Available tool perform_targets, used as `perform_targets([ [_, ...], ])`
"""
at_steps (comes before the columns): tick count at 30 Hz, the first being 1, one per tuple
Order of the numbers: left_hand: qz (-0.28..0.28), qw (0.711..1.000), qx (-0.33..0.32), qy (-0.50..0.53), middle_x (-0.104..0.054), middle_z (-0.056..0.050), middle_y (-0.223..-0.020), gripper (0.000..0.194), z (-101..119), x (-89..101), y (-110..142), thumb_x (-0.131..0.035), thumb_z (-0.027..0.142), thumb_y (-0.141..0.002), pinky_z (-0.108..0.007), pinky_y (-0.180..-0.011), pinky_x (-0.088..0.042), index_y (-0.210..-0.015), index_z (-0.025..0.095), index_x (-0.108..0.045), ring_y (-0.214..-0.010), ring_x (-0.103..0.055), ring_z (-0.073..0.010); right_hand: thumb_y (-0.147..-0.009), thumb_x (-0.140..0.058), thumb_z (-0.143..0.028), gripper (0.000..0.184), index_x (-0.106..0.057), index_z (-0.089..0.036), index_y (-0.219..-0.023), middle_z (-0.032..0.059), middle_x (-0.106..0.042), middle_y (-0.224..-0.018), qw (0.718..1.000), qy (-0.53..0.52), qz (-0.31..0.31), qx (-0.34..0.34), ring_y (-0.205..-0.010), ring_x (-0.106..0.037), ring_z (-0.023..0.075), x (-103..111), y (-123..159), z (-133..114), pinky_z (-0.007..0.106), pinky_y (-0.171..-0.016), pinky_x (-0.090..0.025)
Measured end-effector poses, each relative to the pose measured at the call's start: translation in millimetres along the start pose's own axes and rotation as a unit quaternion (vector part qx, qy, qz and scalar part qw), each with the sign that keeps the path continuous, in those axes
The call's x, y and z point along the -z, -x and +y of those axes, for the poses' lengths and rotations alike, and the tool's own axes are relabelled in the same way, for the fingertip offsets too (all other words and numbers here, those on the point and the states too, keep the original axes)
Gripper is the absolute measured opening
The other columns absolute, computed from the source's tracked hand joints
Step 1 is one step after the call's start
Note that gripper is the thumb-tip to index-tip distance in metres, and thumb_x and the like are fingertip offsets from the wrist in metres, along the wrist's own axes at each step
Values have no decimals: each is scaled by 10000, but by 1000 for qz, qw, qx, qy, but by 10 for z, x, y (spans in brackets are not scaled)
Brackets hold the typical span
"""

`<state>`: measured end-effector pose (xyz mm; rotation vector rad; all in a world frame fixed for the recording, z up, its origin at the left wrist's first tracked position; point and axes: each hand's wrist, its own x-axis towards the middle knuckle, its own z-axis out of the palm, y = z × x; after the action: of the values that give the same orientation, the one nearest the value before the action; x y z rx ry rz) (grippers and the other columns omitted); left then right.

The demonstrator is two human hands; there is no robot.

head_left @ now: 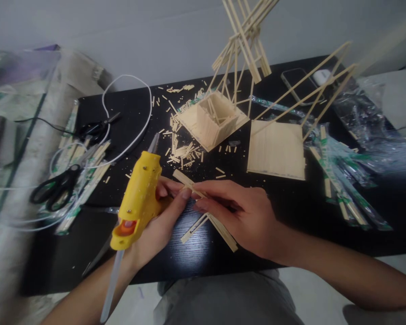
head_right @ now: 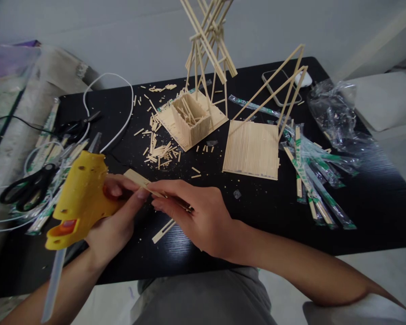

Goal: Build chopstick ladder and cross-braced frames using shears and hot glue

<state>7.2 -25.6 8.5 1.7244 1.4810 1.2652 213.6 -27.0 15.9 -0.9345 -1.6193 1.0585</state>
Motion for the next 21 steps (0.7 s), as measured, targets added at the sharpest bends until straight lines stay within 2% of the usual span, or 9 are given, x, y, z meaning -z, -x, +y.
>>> perform_targets([
  [5, -9, 1000, 13, 6, -709, 47, -879, 293, 14, -4, 6, -829, 258, -932, -321, -792, -607, -907, 272, -538, -795, -714, -149, -1007, -782, -217, 283, -777, -265, -1286, -3, -862, -1121, 1000, -25, 8, -9, -926, -848, 151, -24, 20, 28, 231, -852, -713],
  [8, 0, 1000, 1, 0, -703, 42, -868, 284, 1, -20, 7, -830, 248, -928, -314, -762, -603, -905, 268, -548, -781, -710, -148, -1008, -774, -212, 256, -783, -257, -1260, 4, -860, -1105, 994, -94, -1, -52, -914, -853, 154, -33, 9, 14, 241, -846, -721],
  [14, 9, 1000, 0, 28, -709, 40, -903, 297, -45, -16, 7, -839, 232, -923, -301, -771, -600, -915, 268, -544, -821, -716, -142, -901, -893, -236, 227, -803, -210, -1107, 6, -861, -937, 931, -307, -25, -198, -761, -847, 158, -7, -91, -38, 229, -703, -717],
  [17, 19, 999, 9, 26, -709, 28, -918, 281, -74, -5, 14, -839, 273, -925, -327, -771, -602, -924, 269, -559, -824, -713, -157, -912, -886, -259, 199, -807, -198, -1084, 23, -865, -944, 913, -341, -46, -221, -745, -845, 161, 18, -134, -31, 246, -691, -715],
  [21, 32, 999, 16, 32, -710, 14, -916, 253, -114, -9, 27, -822, 337, -939, -367, -801, -602, -921, 276, -578, -848, -713, -182, -949, -852, -271, 160, -802, -189, -1077, 44, -872, -973, 896, -366, -74, -238, -785, -854, 170, 43, -158, -19, 284, -757, -722],
])
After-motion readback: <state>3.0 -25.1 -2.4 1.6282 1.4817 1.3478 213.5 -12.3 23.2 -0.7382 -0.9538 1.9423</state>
